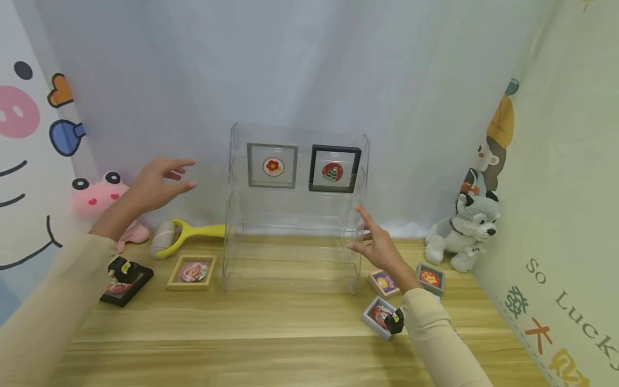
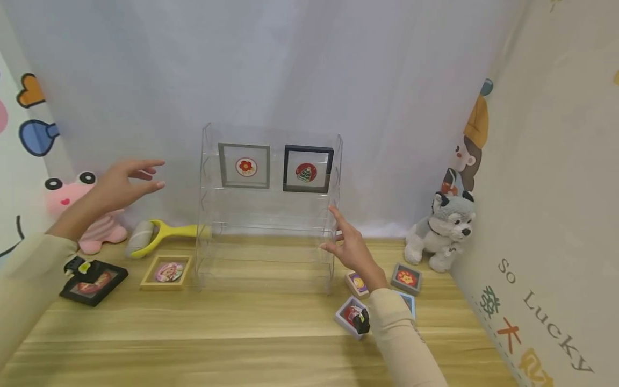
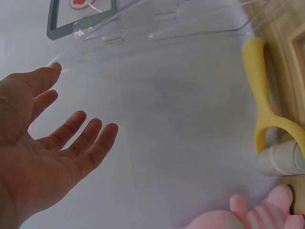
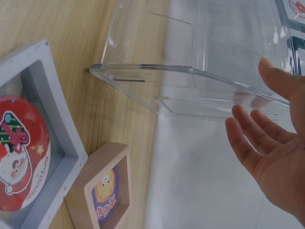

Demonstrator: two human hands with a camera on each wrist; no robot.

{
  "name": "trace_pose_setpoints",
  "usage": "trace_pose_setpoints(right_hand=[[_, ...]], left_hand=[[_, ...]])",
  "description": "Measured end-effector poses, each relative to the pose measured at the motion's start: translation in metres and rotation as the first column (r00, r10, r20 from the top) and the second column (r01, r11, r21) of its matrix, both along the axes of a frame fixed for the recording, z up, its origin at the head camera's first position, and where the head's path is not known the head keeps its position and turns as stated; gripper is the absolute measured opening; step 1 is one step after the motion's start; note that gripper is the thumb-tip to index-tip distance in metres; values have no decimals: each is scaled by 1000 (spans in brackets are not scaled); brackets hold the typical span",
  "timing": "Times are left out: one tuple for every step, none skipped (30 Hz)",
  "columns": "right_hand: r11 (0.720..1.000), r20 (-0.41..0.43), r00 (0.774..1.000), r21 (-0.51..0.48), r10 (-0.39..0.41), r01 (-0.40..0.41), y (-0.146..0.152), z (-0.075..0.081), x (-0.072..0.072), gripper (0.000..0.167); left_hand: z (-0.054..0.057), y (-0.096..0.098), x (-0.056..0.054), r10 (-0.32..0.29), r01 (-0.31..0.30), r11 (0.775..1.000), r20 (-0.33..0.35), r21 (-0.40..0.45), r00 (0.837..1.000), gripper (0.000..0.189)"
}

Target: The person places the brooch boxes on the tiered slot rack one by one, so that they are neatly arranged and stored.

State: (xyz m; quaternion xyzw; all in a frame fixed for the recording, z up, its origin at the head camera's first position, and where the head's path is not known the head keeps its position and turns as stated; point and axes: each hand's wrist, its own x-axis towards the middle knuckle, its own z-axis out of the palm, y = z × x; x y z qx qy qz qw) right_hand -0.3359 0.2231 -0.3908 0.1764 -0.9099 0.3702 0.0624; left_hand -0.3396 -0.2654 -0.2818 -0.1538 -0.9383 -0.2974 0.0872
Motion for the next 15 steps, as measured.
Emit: trace_pose_setpoints(right_hand=[[1000,1,1000,-1,0,0,0,0,0,93],[1000,1,1000,-2,0,0,0,0,-1,93],[1000,-2,1000,-1,0,0,0,1,-1,93],[1000,-2,1000,0,0,0,0,1,-1,93],[1000,-2,1000,-1,-1,1,0,1,-1,93],[1000,-2,1000,-1,-1,1,0,1,0,93],[1000,-2,1000,-2,0,0,0,1,0,93],[1000,-3,1000,-1,0,0,0,1,0,93],[1000,-3,1000,-1,-2,2,-1,1,0,93],[1000,-5,1000,1,-1,1,-1,1,0,93],[1000,-7,1000,4,0,0,-1,1,0,93],[1000,-9,1000,4,0,0,-1,2,0,93],[1000,-12,1000,3,-1,1,-1,2,0,93],[1000,-16,1000,6,-1,1,-1,2,0,94],[1000,-18,1000,5,-3,3,-1,2,0,93]], left_hand=[[-5,-6,2,4,-4,1000,28,-17,1000,61],[-10,-13,4,8,-6,999,55,-39,998,62],[-14,-19,6,13,-7,998,84,-63,996,64],[-19,-25,8,19,-9,996,114,-86,993,65],[-23,-31,11,24,-9,995,141,-104,990,67],[-28,-37,12,31,-11,992,162,-124,986,68],[-32,-43,15,39,-14,990,177,-143,983,68],[-37,-48,16,44,-15,987,182,-157,982,67],[-41,-53,18,54,-21,984,188,-175,981,67],[-46,-58,20,61,-25,982,189,-189,980,66],[-51,-63,22,65,-26,979,187,-202,980,65],[-57,-69,23,66,-26,977,186,-213,980,63],[-62,-73,25,67,-25,976,191,-216,979,62],[-67,-78,26,68,-24,976,195,-218,978,60],[-73,-84,28,62,-19,977,196,-214,979,59]])
